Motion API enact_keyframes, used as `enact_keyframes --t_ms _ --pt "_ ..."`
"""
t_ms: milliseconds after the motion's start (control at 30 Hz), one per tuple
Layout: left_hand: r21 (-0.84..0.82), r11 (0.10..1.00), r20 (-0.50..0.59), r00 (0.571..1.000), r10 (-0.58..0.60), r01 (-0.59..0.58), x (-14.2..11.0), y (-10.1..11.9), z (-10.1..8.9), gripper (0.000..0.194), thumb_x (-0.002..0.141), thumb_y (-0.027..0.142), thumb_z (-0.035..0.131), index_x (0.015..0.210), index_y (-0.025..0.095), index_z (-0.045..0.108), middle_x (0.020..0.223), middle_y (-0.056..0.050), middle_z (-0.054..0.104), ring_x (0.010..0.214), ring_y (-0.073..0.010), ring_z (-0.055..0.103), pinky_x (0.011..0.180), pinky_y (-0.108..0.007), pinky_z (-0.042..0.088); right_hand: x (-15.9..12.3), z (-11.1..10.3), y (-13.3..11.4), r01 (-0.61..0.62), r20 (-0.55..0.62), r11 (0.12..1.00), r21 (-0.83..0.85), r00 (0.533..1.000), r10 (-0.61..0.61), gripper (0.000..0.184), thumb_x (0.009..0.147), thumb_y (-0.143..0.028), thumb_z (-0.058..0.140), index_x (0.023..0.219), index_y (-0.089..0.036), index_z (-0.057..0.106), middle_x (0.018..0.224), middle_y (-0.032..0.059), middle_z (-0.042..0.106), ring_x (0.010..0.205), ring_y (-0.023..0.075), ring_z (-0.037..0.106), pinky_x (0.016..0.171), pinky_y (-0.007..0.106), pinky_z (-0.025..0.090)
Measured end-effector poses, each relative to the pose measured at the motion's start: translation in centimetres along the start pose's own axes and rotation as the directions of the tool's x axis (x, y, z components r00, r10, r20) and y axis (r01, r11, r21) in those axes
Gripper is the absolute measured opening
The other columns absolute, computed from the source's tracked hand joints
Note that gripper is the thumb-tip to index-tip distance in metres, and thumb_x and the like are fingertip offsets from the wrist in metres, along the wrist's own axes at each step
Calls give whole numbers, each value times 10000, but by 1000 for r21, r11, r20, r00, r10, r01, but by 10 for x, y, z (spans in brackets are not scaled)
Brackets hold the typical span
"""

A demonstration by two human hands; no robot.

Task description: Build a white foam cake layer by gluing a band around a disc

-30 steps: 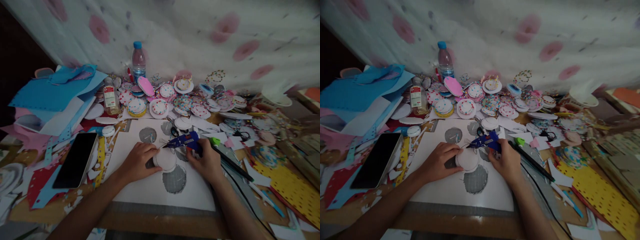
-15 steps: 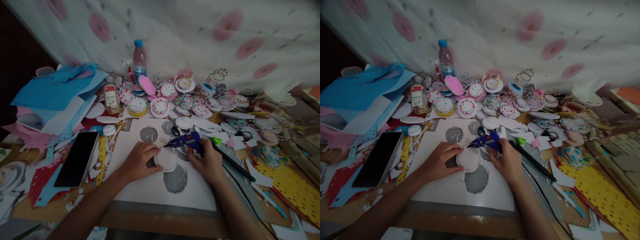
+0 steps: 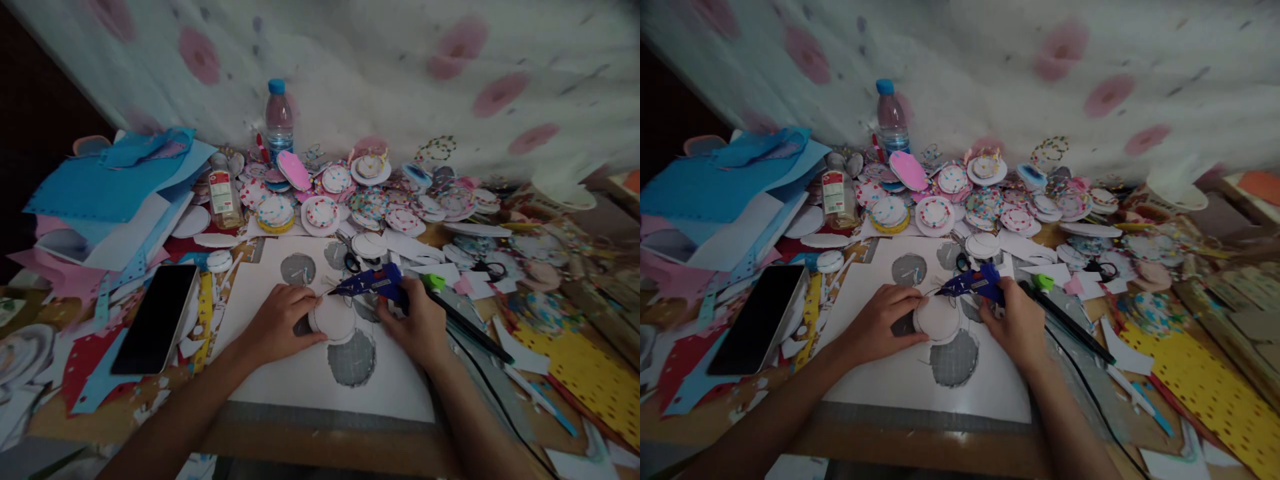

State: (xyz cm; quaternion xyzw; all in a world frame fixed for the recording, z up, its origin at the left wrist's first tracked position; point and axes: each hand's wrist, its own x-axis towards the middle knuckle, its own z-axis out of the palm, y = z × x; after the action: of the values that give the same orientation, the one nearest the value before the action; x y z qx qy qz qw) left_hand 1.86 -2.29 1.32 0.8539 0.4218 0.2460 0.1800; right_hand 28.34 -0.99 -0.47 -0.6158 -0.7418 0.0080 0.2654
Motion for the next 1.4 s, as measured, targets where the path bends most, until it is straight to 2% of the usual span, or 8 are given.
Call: enact_keyframes --t_ms 467,1400 --pt "17 1000 10 1000 10 -10 0 0 0 479 747 421 714 1125 148 604 1091 -119 652 994 -266 603 875 -422 432 1 -1 0 32 -19 999 -19 999 -32 256 781 -384 583 948 -229 466 685 12 621 542 196 574 497 259 358" --pt "54 999 28 1000 6 -7 0 4 -3 482 756 412 704 1124 117 612 1097 -127 651 998 -264 588 886 -425 427 3 -3 -1 128 -68 991 -46 989 -131 207 799 -343 556 932 -224 451 669 -13 596 497 164 540 475 234 344"
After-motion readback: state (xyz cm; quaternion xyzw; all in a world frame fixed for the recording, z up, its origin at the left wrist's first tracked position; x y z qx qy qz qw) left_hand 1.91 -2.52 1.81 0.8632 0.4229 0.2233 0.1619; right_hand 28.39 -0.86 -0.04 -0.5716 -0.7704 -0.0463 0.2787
